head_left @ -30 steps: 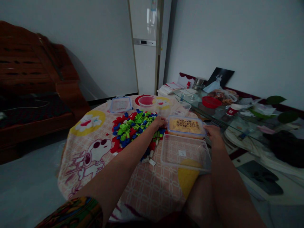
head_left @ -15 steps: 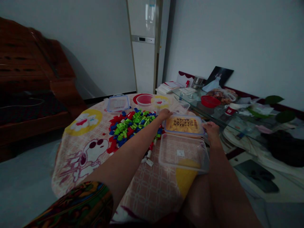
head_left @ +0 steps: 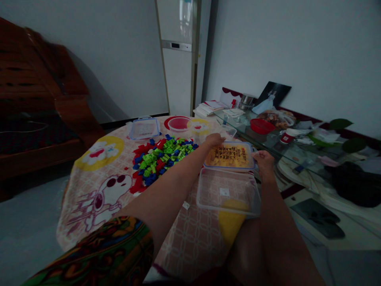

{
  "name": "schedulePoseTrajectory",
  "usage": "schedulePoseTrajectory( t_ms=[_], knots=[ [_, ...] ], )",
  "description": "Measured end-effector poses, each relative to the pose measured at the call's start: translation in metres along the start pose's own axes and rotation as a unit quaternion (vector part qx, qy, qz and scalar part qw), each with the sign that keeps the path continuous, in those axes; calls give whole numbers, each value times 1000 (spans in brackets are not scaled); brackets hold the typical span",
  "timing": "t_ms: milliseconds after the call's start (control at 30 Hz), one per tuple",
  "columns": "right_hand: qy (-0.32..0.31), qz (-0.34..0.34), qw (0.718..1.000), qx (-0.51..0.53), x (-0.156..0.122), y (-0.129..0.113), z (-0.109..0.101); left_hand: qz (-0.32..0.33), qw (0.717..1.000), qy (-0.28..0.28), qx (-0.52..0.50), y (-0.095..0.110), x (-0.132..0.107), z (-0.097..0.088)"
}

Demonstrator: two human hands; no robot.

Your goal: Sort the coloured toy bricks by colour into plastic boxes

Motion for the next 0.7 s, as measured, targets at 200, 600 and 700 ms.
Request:
schedulePoseTrajectory(
  t_ms=[200,600,700],
  knots=[
    [3,-1,1000,23,-1,-1,1,-30,999,10,19,4,0,-5],
    [38,44,997,-54,-2,-2,-3,76,979,179,-63,-31,-79,-25],
    [48,89,994,-29,-2,-8,-3,38,985,159,-54,-52,-107,-31]
  ],
)
Point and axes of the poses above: each hand's wrist, its own x-axis towards the middle knuckle, its own z-axis out of the palm, y = z × x, the point moved 3 cm from there along x, towards the middle knuckle, and after that the axes turned 14 degrees about y, right-handed, at the moved point
